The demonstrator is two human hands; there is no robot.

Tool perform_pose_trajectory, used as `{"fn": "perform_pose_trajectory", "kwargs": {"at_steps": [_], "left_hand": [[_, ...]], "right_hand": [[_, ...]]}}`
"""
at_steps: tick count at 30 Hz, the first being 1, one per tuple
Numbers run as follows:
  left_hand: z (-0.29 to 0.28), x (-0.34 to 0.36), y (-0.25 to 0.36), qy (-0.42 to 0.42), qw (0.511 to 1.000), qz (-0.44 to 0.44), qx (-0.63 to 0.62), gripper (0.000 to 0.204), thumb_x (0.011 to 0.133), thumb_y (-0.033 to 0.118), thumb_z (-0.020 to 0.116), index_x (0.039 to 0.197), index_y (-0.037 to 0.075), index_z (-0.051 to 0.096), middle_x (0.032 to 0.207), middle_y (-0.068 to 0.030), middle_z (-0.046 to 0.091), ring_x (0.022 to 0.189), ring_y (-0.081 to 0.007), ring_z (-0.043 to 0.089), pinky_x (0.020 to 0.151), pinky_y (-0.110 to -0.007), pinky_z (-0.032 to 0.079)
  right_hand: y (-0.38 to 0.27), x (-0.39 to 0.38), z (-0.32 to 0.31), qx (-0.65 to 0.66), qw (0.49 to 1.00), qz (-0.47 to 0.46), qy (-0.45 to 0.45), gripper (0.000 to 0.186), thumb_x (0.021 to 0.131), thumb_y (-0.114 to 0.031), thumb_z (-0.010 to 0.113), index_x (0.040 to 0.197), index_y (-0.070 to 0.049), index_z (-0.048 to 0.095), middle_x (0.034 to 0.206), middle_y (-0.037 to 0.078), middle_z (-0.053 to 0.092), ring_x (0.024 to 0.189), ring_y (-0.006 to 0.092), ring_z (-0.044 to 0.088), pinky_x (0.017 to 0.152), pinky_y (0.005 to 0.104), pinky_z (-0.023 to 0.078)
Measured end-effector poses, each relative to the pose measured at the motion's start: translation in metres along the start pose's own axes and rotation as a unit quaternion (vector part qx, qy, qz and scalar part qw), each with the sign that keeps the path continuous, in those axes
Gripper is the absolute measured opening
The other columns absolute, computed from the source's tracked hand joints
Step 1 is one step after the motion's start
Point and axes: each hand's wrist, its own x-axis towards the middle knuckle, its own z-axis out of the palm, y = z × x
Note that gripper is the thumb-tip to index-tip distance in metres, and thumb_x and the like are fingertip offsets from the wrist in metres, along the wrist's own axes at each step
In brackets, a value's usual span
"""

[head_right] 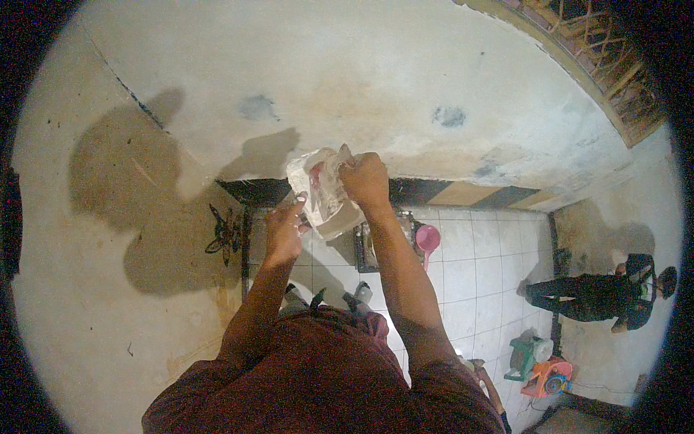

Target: The person applies a white plaster or filler substance to holes and cracks in a wall using a putty knife and a plastic container, smoothing the material over the surface.

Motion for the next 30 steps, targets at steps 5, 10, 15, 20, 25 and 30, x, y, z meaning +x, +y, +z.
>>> {"fn": "perform_pose_trajectory", "kwargs": {"at_steps": [5,10,15,20,25,30], "left_hand": [[-0.001,-0.003,0.000,-0.007,1.000,0.013,0.004,0.027,0.082,0.012,0.068,0.105,0.000,0.063,0.087,-0.0068,0.066,0.071,-0.0157,0.064,0.060,-0.030,0.053],[0.000,-0.006,0.005,-0.019,1.000,0.009,-0.010,0.027,0.082,0.012,0.068,0.106,0.000,0.063,0.090,-0.0073,0.066,0.073,-0.0166,0.065,0.063,-0.030,0.054],[0.000,-0.005,0.004,-0.027,0.999,0.024,-0.012,0.028,0.083,0.012,0.068,0.108,0.000,0.062,0.092,-0.0081,0.066,0.075,-0.0173,0.066,0.063,-0.031,0.055],[-0.001,-0.005,0.003,-0.021,0.999,0.016,-0.029,0.029,0.083,0.015,0.067,0.109,0.001,0.062,0.094,-0.0075,0.066,0.074,-0.0159,0.065,0.062,-0.029,0.054],[-0.003,-0.005,0.006,-0.024,1.000,0.006,-0.006,0.031,0.083,0.016,0.067,0.108,0.000,0.062,0.092,-0.0074,0.066,0.072,-0.0153,0.065,0.062,-0.029,0.054],[-0.001,-0.005,0.009,-0.053,0.998,0.005,-0.014,0.029,0.084,0.018,0.067,0.107,0.002,0.062,0.090,-0.0059,0.065,0.071,-0.0149,0.065,0.061,-0.029,0.053]], "right_hand": [[0.010,0.009,0.003,-0.059,0.998,-0.001,0.018,0.041,0.076,-0.031,0.063,0.084,0.009,0.062,0.091,0.032,0.062,0.088,0.0465,0.061,0.078,0.0478,0.050],[0.009,0.012,0.004,-0.065,0.998,-0.013,0.014,0.044,0.076,-0.030,0.064,0.093,0.010,0.059,0.090,0.031,0.062,0.088,0.0466,0.061,0.078,0.0484,0.049],[-0.006,-0.002,0.010,-0.044,0.998,-0.047,-0.004,0.040,0.074,-0.028,0.065,0.088,0.010,0.061,0.090,0.031,0.062,0.087,0.0457,0.061,0.079,0.0485,0.049],[-0.008,-0.010,0.008,-0.043,0.996,-0.077,-0.021,0.032,0.075,-0.027,0.064,0.077,0.005,0.065,0.081,0.029,0.063,0.080,0.0446,0.062,0.076,0.0483,0.050],[0.002,-0.003,-0.010,0.005,0.995,-0.089,0.049,0.028,0.075,-0.023,0.061,0.077,0.005,0.063,0.070,0.028,0.058,0.072,0.0434,0.062,0.064,0.0440,0.048],[-0.014,-0.022,0.010,-0.031,0.989,-0.127,0.061,0.027,0.074,-0.023,0.066,0.076,0.003,0.064,0.070,0.028,0.059,0.071,0.0447,0.060,0.064,0.0453,0.048]]}}
